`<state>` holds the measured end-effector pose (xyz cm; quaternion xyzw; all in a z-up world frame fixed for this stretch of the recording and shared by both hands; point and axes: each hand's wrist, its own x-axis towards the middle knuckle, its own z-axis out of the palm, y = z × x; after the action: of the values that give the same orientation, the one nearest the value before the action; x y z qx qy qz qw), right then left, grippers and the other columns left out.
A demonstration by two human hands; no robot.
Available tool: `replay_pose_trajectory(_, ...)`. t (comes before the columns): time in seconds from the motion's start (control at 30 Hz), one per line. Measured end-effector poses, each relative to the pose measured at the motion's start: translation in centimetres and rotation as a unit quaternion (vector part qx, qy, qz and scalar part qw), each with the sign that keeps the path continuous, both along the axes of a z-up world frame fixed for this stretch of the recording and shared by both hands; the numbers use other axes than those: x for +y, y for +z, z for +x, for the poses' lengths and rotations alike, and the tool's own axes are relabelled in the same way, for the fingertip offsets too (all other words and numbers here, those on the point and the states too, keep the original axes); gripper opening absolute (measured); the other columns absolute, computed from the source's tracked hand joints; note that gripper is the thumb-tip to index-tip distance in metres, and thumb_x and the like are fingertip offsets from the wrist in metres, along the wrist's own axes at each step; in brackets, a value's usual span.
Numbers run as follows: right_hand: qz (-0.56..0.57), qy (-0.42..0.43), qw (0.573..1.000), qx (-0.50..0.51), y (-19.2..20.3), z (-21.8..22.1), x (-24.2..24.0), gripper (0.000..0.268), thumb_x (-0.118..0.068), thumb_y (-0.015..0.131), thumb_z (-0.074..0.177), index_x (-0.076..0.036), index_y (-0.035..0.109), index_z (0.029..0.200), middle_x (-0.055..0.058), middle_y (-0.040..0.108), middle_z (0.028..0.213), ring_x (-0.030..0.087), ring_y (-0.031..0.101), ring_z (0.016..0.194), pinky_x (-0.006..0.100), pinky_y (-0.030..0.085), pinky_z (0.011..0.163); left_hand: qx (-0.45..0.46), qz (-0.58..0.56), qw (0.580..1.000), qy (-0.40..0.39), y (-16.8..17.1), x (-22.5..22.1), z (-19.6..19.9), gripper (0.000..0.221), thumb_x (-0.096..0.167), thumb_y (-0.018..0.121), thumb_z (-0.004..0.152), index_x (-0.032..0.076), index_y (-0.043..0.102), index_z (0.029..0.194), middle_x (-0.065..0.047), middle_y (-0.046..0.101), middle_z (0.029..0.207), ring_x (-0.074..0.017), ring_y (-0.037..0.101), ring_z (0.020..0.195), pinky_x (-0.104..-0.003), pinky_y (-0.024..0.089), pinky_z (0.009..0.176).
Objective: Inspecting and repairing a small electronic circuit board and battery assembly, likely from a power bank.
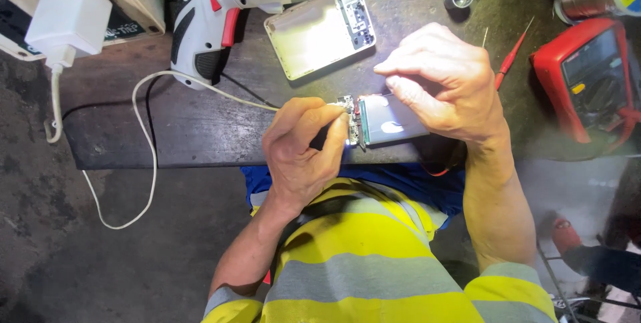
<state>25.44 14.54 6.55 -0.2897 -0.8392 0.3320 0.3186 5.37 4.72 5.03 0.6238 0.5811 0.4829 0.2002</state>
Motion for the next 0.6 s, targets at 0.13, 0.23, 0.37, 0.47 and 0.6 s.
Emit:
replay_pose_trajectory(0.13, 0.015, 0.005, 1.0, 0.004, -0.1, 0.1, -0.2, 0.008, 0.001, 0.07, 0.1, 0.006, 0.075, 0.103, 0.017, 0.07, 0.094, 0.035, 0.064, 0.091, 0.045, 0.048, 0.092, -0.011, -0.018, 1.0, -0.004, 0.2, 0.0, 0.2, 0.012, -0.004, 0.075, 0.091, 0.006, 0.071, 0.095, -0.007, 0.063, 0.088, -0.0208, 0.061, 0.077, -0.032, 0.051, 0.073)
replay_pose_trajectory(0.23, 0.013, 0.017, 1.0, 0.023, -0.1, 0.2, -0.2, 0.009, -0.003, 0.075, 0.098, 0.005, 0.074, 0.102, 0.015, 0.07, 0.092, 0.033, 0.064, 0.09, 0.045, 0.045, 0.091, -0.027, -0.015, 0.999, -0.018, 0.3, 0.0, 0.2, 0.01, -0.003, 0.077, 0.092, 0.004, 0.073, 0.097, -0.009, 0.063, 0.091, -0.0206, 0.063, 0.079, -0.031, 0.053, 0.073)
replay_pose_trajectory(0.37, 0.048, 0.062, 0.997, 0.01, -0.5, 0.3, -0.1, 0.007, -0.012, 0.071, 0.102, -0.007, 0.074, 0.106, 0.004, 0.068, 0.097, 0.029, 0.058, 0.088, 0.045, 0.038, 0.088, -0.038, -0.03, 0.998, -0.026, 0.4, -0.1, 0.1, 0.011, -0.003, 0.077, 0.092, 0.004, 0.074, 0.099, -0.008, 0.064, 0.092, -0.0198, 0.064, 0.08, -0.03, 0.053, 0.074)
replay_pose_trajectory(0.47, 0.086, 0.073, 0.994, 0.005, -1.0, 0.1, -0.1, 0.013, -0.016, 0.064, 0.105, -0.008, 0.073, 0.11, 0.004, 0.069, 0.101, 0.03, 0.057, 0.088, 0.047, 0.038, 0.085, -0.035, -0.03, 0.998, -0.03, 0.4, 0.0, 0.1, 0.011, -0.003, 0.078, 0.092, 0.004, 0.074, 0.099, -0.008, 0.063, 0.092, -0.0195, 0.063, 0.079, -0.03, 0.053, 0.073)
replay_pose_trajectory(0.6, 0.146, 0.068, 0.987, -0.018, -0.8, -0.2, 0.0, 0.016, -0.013, 0.056, 0.108, -0.008, 0.071, 0.108, 0.002, 0.069, 0.101, 0.032, 0.055, 0.087, 0.048, 0.039, 0.083, -0.026, -0.028, 0.999, -0.033, 0.4, 0.0, 0.2, 0.011, -0.003, 0.078, 0.092, 0.004, 0.073, 0.099, -0.007, 0.063, 0.093, -0.0194, 0.063, 0.08, -0.03, 0.053, 0.074)
